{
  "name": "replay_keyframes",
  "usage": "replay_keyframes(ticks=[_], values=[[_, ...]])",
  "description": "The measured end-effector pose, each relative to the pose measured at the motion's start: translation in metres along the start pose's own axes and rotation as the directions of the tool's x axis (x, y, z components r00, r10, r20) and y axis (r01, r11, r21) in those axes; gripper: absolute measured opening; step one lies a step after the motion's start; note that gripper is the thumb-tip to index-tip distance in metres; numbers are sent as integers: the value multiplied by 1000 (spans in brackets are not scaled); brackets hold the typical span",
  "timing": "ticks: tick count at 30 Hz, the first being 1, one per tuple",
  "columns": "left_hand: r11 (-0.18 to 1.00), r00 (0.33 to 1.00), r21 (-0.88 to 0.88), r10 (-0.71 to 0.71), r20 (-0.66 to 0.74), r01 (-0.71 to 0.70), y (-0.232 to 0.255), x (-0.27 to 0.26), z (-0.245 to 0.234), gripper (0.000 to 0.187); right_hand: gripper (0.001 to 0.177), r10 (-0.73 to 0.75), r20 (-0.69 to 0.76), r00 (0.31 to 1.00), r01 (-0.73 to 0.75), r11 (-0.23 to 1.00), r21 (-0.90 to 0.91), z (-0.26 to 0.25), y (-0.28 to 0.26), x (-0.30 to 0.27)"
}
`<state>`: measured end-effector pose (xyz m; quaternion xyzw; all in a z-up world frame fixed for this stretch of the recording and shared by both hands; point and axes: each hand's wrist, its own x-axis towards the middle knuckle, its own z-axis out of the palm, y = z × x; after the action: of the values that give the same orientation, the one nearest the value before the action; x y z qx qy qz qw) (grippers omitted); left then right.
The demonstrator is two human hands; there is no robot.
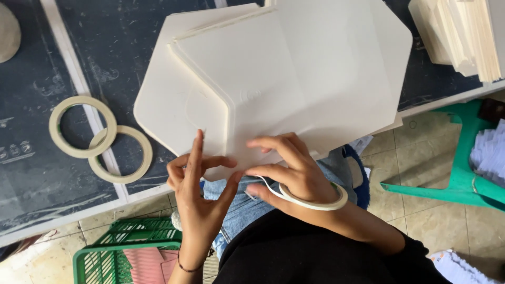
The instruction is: The person sits on a chair and applies adhesive tape to the edges of a stack of white paper sheets. They smooth the tape down with their fingers and occasionally lift the stack to check alignment.
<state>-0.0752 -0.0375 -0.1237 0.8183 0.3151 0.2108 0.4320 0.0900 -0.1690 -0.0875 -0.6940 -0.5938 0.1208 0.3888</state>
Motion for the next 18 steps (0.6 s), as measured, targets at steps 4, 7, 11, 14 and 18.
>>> replay_keyframes(ticks=[4, 7, 11, 14, 18], values=[[999, 1000, 39, 26, 0, -26, 1, -2, -1, 95, 114, 36, 1, 999, -35, 973, -226, -28, 11, -26], [998, 998, -1, 68, -11, -68, 2, 0, -2, 93, 87, 135, 5, 991, -134, 985, -110, -69, 16, -27], [997, 997, -6, 77, -6, -77, 0, 0, -2, 94, 18, 264, -175, 949, -276, 960, -48, -76, 32, -31], [998, 998, 5, 55, -18, -55, 6, -1, -1, 93, 19, 274, -233, 933, -293, 955, -49, -69, 39, -31], [966, 999, 257, -15, -47, 27, 18, -7, 3, 94, 21, 262, -268, 927, -300, 947, -112, -63, 42, -31]])
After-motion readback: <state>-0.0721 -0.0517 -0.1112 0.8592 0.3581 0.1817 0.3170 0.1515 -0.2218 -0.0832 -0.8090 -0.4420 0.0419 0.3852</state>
